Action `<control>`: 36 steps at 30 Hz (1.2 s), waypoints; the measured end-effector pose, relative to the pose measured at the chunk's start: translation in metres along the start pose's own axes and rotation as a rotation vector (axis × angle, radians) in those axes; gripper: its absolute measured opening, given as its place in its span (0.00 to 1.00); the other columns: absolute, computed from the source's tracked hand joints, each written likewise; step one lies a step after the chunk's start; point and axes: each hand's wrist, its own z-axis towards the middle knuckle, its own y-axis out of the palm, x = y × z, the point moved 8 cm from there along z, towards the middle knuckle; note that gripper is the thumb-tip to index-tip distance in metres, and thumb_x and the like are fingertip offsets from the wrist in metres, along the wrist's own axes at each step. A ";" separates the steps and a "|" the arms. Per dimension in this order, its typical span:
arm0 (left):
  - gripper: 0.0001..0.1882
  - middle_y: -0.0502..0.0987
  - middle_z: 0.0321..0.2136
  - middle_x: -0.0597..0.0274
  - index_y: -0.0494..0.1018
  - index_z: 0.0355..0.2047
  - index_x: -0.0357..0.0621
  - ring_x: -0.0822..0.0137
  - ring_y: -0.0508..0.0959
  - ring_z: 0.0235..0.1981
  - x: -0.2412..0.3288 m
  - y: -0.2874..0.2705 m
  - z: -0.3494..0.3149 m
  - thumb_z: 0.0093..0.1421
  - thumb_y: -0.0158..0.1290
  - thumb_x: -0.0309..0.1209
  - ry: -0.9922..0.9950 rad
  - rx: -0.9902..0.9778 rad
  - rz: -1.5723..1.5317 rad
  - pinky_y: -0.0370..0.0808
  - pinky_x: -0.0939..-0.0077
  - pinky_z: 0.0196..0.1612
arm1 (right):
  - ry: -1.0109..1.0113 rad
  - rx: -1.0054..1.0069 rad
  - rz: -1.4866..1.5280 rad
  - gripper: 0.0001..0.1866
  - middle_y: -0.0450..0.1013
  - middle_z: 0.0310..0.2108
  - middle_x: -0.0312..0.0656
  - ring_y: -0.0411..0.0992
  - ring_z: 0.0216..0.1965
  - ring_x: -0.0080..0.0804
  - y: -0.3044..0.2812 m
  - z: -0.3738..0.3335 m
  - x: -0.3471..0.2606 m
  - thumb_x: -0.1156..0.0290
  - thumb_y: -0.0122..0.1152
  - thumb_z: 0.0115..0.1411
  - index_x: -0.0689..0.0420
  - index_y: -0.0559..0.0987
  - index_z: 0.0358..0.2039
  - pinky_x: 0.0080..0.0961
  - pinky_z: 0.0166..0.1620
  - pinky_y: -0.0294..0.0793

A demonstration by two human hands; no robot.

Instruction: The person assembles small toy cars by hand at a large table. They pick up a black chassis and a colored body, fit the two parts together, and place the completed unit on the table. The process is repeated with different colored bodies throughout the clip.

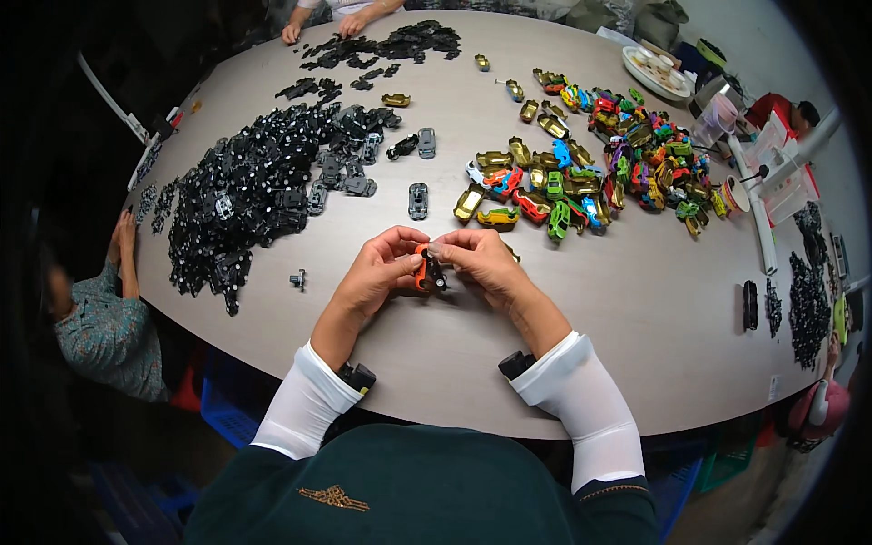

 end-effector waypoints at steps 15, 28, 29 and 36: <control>0.09 0.78 0.33 0.63 0.73 0.41 0.35 0.76 0.78 0.32 0.013 0.000 -0.001 0.60 0.56 0.24 0.259 0.057 0.224 0.76 0.82 0.37 | -0.607 0.099 -0.747 0.19 0.76 0.30 0.43 0.72 0.28 0.30 0.023 -0.026 -0.055 0.70 0.72 0.44 0.59 0.82 0.38 0.23 0.32 0.70; 0.06 0.76 0.26 0.66 0.74 0.39 0.34 0.78 0.73 0.25 0.031 0.014 -0.008 0.61 0.53 0.22 0.362 -0.034 0.430 0.72 0.83 0.29 | -0.418 -0.018 -0.532 0.14 0.75 0.20 0.38 0.68 0.20 0.20 0.014 -0.022 -0.053 0.69 0.71 0.47 0.63 0.84 0.34 0.20 0.25 0.67; 0.06 0.76 0.24 0.67 0.75 0.38 0.35 0.79 0.73 0.24 0.032 0.015 -0.008 0.61 0.52 0.23 0.365 -0.044 0.492 0.71 0.83 0.28 | -0.407 -0.013 -0.558 0.14 0.74 0.19 0.37 0.67 0.19 0.19 0.010 -0.020 -0.049 0.69 0.71 0.47 0.63 0.84 0.33 0.19 0.24 0.66; 0.09 0.74 0.23 0.67 0.76 0.39 0.36 0.80 0.69 0.22 0.013 0.018 -0.014 0.63 0.52 0.28 0.015 -0.293 0.398 0.66 0.86 0.24 | 0.209 -0.272 -0.198 0.09 0.72 0.15 0.34 0.62 0.14 0.17 0.011 -0.022 -0.016 0.71 0.70 0.47 0.65 0.83 0.25 0.17 0.17 0.54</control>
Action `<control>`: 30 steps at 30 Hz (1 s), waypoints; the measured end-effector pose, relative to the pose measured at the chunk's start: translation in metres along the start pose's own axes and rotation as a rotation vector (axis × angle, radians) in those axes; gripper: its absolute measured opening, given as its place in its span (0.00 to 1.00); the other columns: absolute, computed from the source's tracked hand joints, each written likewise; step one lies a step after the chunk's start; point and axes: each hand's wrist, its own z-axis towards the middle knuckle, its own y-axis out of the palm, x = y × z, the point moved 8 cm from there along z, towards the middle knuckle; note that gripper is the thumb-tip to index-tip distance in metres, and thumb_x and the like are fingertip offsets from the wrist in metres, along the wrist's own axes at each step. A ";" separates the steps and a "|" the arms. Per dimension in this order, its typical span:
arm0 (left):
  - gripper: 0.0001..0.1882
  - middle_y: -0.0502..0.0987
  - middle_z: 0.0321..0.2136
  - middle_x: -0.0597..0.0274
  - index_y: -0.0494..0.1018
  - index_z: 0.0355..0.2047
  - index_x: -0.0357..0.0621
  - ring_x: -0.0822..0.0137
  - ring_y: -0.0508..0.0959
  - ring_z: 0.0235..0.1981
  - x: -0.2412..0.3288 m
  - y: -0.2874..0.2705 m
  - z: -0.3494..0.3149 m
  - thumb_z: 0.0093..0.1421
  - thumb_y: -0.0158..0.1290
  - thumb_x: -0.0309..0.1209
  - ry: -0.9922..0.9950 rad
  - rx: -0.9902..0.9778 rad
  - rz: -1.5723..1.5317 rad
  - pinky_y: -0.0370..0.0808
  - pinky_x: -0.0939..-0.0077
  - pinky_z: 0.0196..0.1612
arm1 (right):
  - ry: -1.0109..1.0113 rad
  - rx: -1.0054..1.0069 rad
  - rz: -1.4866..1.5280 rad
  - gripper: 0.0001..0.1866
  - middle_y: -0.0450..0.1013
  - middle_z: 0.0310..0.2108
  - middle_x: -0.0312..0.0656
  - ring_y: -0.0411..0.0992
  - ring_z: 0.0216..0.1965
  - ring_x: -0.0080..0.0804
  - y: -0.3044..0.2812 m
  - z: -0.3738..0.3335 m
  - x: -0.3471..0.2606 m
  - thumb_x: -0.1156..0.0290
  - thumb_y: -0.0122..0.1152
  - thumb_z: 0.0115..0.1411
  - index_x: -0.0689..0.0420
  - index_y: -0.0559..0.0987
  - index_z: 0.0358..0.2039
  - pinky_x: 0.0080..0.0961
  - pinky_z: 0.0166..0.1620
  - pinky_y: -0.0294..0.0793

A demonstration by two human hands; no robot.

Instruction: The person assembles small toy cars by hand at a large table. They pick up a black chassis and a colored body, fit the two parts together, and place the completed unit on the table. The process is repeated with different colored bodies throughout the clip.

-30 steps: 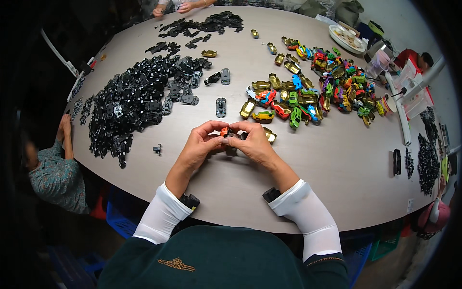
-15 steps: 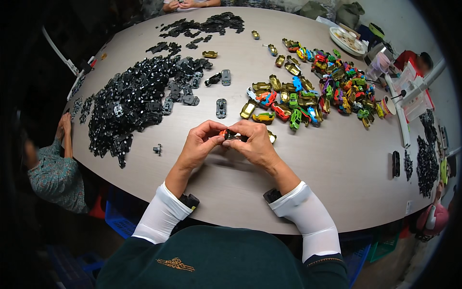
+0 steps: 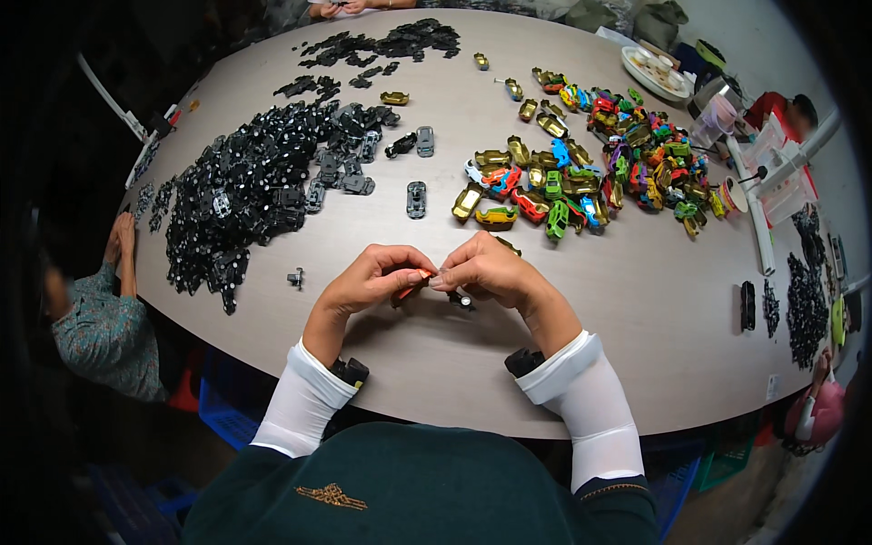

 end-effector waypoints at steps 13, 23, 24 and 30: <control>0.12 0.78 0.33 0.57 0.72 0.43 0.34 0.70 0.79 0.29 -0.011 -0.003 0.005 0.65 0.50 0.32 0.043 0.108 -0.479 0.80 0.73 0.34 | 0.013 -0.121 0.329 0.12 0.78 0.24 0.37 0.73 0.22 0.17 -0.010 0.009 0.018 0.69 0.66 0.53 0.65 0.82 0.33 0.12 0.22 0.65; 0.14 0.79 0.37 0.60 0.72 0.49 0.37 0.73 0.79 0.33 -0.022 -0.027 0.009 0.67 0.48 0.31 0.033 0.352 -0.514 0.79 0.77 0.38 | -0.260 0.146 0.561 0.13 0.61 0.17 0.23 0.51 0.13 0.09 -0.020 0.005 -0.007 0.70 0.63 0.58 0.58 0.77 0.43 0.12 0.15 0.45; 0.14 0.79 0.37 0.61 0.72 0.49 0.37 0.74 0.79 0.33 -0.023 -0.026 0.009 0.67 0.48 0.31 0.043 0.349 -0.512 0.78 0.78 0.37 | -0.287 0.150 0.562 0.12 0.60 0.17 0.23 0.51 0.12 0.09 -0.021 0.006 -0.006 0.71 0.63 0.58 0.58 0.76 0.43 0.12 0.15 0.44; 0.12 0.78 0.35 0.63 0.73 0.47 0.37 0.76 0.77 0.32 -0.019 -0.030 0.007 0.66 0.49 0.30 0.116 0.403 -0.516 0.78 0.80 0.36 | -0.452 0.284 0.358 0.17 0.70 0.28 0.28 0.54 0.16 0.08 -0.015 0.006 -0.010 0.77 0.64 0.53 0.59 0.74 0.45 0.11 0.16 0.48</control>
